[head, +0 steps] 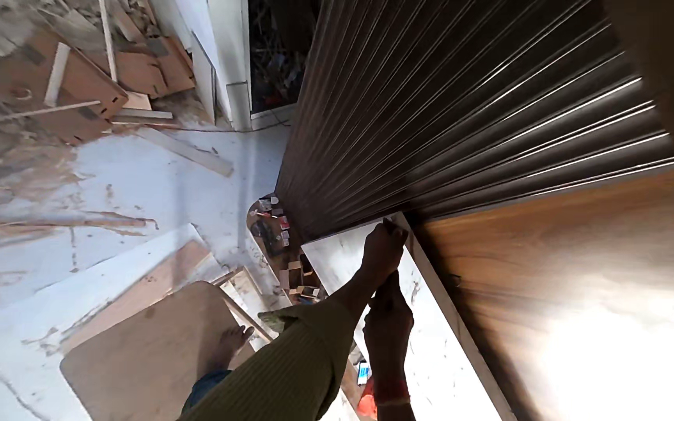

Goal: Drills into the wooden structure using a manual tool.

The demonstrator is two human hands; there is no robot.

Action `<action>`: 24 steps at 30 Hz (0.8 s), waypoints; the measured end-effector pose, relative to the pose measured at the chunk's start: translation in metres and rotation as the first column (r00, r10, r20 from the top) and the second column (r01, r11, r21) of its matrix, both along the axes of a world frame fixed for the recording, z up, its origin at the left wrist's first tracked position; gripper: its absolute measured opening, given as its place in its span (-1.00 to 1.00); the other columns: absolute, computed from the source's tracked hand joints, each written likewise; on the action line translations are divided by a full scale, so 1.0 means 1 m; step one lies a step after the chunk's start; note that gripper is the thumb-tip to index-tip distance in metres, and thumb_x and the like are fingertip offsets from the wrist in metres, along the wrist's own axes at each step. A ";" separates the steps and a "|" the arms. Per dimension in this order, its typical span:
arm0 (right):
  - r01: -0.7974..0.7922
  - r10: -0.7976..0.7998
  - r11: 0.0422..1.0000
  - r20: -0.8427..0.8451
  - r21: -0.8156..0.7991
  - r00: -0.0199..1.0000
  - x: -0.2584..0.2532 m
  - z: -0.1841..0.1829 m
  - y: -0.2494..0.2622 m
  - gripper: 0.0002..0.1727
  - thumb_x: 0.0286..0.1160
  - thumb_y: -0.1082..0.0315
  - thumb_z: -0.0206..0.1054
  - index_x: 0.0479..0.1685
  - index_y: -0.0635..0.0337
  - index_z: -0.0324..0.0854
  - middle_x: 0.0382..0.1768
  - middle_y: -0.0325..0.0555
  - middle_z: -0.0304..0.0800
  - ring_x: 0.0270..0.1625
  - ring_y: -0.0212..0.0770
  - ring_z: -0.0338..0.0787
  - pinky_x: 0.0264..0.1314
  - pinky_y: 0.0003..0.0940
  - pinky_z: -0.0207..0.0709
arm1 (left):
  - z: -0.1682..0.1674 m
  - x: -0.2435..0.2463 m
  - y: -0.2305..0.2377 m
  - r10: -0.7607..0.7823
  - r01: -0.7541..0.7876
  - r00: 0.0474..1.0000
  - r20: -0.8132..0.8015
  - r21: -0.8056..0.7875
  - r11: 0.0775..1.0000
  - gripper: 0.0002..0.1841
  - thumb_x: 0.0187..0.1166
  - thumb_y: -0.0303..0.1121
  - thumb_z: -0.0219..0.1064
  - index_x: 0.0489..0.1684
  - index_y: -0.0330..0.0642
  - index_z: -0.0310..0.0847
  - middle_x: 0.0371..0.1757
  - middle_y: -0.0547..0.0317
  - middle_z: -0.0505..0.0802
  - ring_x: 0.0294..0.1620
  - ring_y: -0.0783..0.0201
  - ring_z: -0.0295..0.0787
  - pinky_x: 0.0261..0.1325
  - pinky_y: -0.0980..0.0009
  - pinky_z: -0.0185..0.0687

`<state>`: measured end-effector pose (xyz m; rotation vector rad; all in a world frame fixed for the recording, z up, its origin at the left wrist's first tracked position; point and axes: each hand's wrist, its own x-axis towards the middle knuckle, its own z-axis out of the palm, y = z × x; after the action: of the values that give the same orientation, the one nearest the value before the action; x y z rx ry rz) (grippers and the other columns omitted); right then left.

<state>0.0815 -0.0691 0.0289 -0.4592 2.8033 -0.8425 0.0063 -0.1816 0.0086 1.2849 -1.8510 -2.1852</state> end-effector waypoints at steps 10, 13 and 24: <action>0.066 -0.066 0.998 0.105 0.003 0.992 -0.006 0.006 0.003 -0.55 0.80 0.26 0.17 0.59 0.14 0.57 -0.50 -0.13 0.75 -0.67 -0.28 0.63 -0.64 -0.26 0.60 | 0.010 0.015 -0.002 0.187 -0.108 0.973 -0.133 0.452 0.885 -0.58 0.89 -0.13 0.02 0.35 -0.34 0.46 -0.24 -0.07 0.79 -0.47 0.16 0.80 -0.33 0.23 0.81; 0.075 -0.074 0.997 0.083 -0.006 0.994 -0.004 0.007 0.000 -0.58 0.78 0.27 0.19 0.49 0.23 0.63 -0.49 -0.12 0.74 -0.65 -0.27 0.65 -0.62 -0.26 0.62 | 0.019 0.017 -0.005 0.172 -0.107 0.978 -0.115 0.435 0.894 -0.58 0.89 -0.13 0.03 0.43 -0.30 0.38 -0.21 -0.14 0.73 -0.50 0.08 0.73 -0.38 0.13 0.76; 0.564 -0.347 0.616 0.453 -0.550 0.821 0.010 -0.001 0.018 -0.50 0.91 0.19 -0.12 0.39 0.38 0.56 0.06 0.01 0.87 -0.02 -0.26 0.88 -0.02 -0.33 0.76 | 0.023 0.014 -0.002 0.158 -0.111 0.983 -0.090 0.392 0.913 -0.60 0.89 -0.12 0.03 0.41 -0.25 0.28 -0.40 -0.05 0.68 -0.69 0.15 0.61 -0.62 0.25 0.64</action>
<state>0.0912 -0.0508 0.0275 0.3477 2.2538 -1.8731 0.0203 -0.1836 0.0316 1.2488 -1.2861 -2.5693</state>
